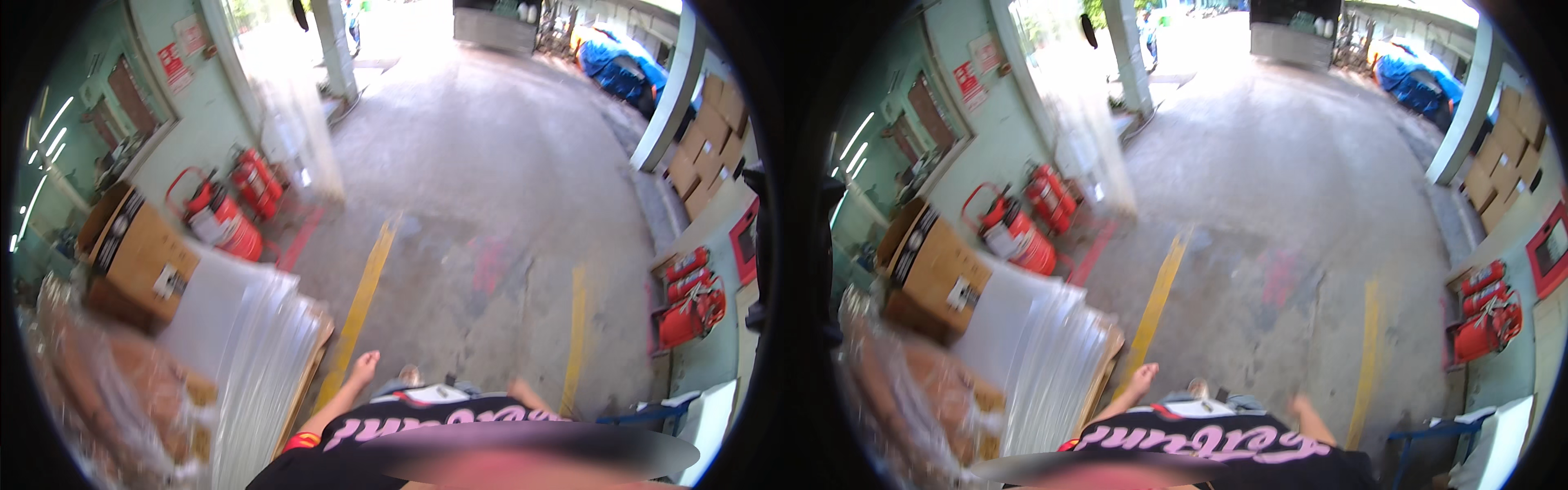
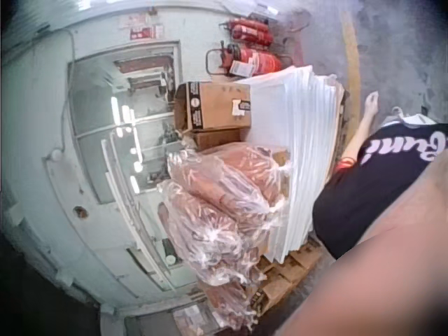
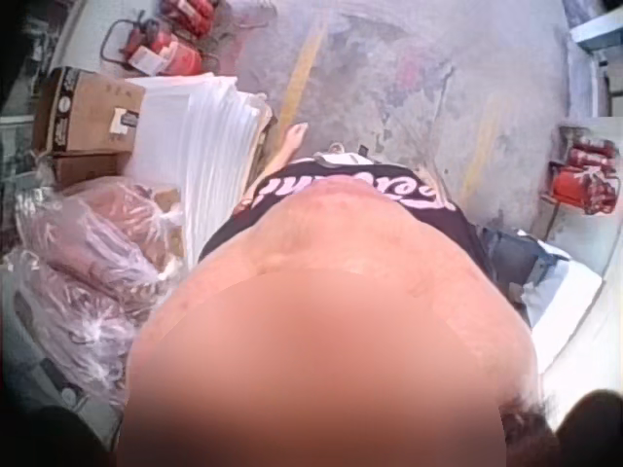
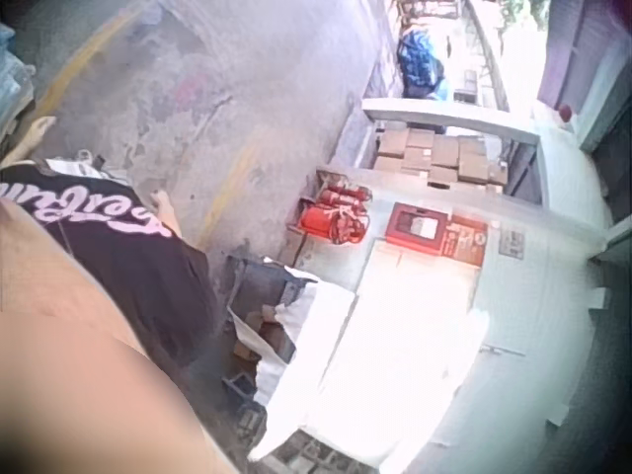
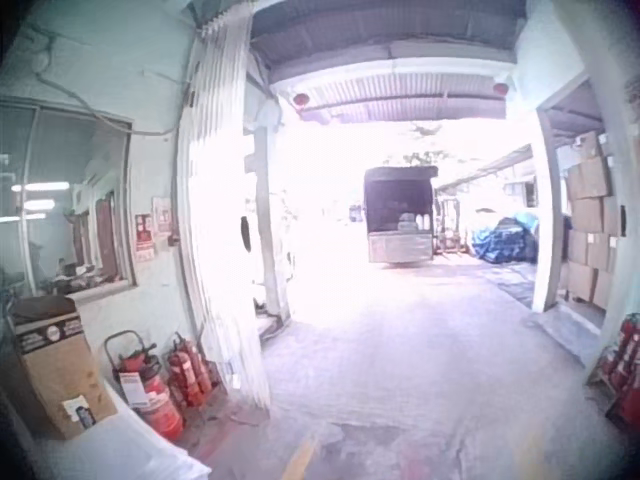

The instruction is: The person carries a folded white fabric to a table, unfolds it, and uses a pencil to mark several points on the fabric. The person then walks through a cluttered room and briefly handles some papers before exiting.

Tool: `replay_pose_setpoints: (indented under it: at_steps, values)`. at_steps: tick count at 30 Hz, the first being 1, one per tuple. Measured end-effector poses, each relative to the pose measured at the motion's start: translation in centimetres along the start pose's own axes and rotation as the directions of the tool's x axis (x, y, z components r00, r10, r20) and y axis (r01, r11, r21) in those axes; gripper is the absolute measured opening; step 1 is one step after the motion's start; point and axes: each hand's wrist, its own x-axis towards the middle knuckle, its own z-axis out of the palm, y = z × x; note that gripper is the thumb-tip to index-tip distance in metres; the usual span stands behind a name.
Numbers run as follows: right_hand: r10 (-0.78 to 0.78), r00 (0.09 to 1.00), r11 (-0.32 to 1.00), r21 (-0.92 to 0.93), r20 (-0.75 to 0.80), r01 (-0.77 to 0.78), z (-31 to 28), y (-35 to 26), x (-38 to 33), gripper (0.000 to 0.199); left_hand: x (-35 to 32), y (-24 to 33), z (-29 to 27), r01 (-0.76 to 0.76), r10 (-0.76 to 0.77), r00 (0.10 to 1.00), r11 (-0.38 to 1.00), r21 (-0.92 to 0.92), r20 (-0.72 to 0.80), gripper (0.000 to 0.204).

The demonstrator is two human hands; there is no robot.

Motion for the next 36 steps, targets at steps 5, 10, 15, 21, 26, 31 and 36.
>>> replay_pose_setpoints:
  at_steps: [5,10,15,21,26,31,36]
  values:
    - [0.443,0.758,0.896,-0.204,0.479,-0.395,2.6,1.5,3.6,0.035,14.2,40.6,-1.2,-0.56,0.696,0.587,0.718,-0.413,0.414,0.048]
    - [0.506,0.719,0.858,-0.194,0.477,-0.476,1.6,-7.5,21.8,0.036,20.9,66.3,-2.5,-0.685,0.862,-0.073,0.323,-0.653,0.502,0.075]
    - [0.269,0.949,0.958,0.059,0.163,-0.282,-5.5,-27.9,53.0,0.036,29.3,82.7,-4.5,-0.505,0.836,-0.486,-0.031,-0.862,0.255,0.096]
    - [-0.472,0.802,0.659,0.458,-0.366,0.596,-20.1,-65.2,87.8,0.03,47.7,92.6,-10.6,-0.626,0.813,-0.523,-0.161,-0.763,0.257,0.081]
    - [-0.277,0.933,0.794,0.493,-0.229,0.356,-16.4,-75.5,95.4,0.029,64.9,100.7,-17.6,-0.707,0.821,-0.499,-0.202,-0.677,0.277,0.068]
    - [0.131,0.649,0.985,-0.172,0.749,0.0,-8.6,-72.2,92.7,0.032,80.7,111.4,-25.8,-0.774,0.812,-0.495,-0.249,-0.583,0.31,0.056]
    - [0.434,0.548,0.901,-0.359,0.715,-0.244,-7.8,-76.0,100.6,0.035,95.1,118.0,-37.5,-0.882,0.841,-0.449,-0.361,-0.304,0.303,0.045]
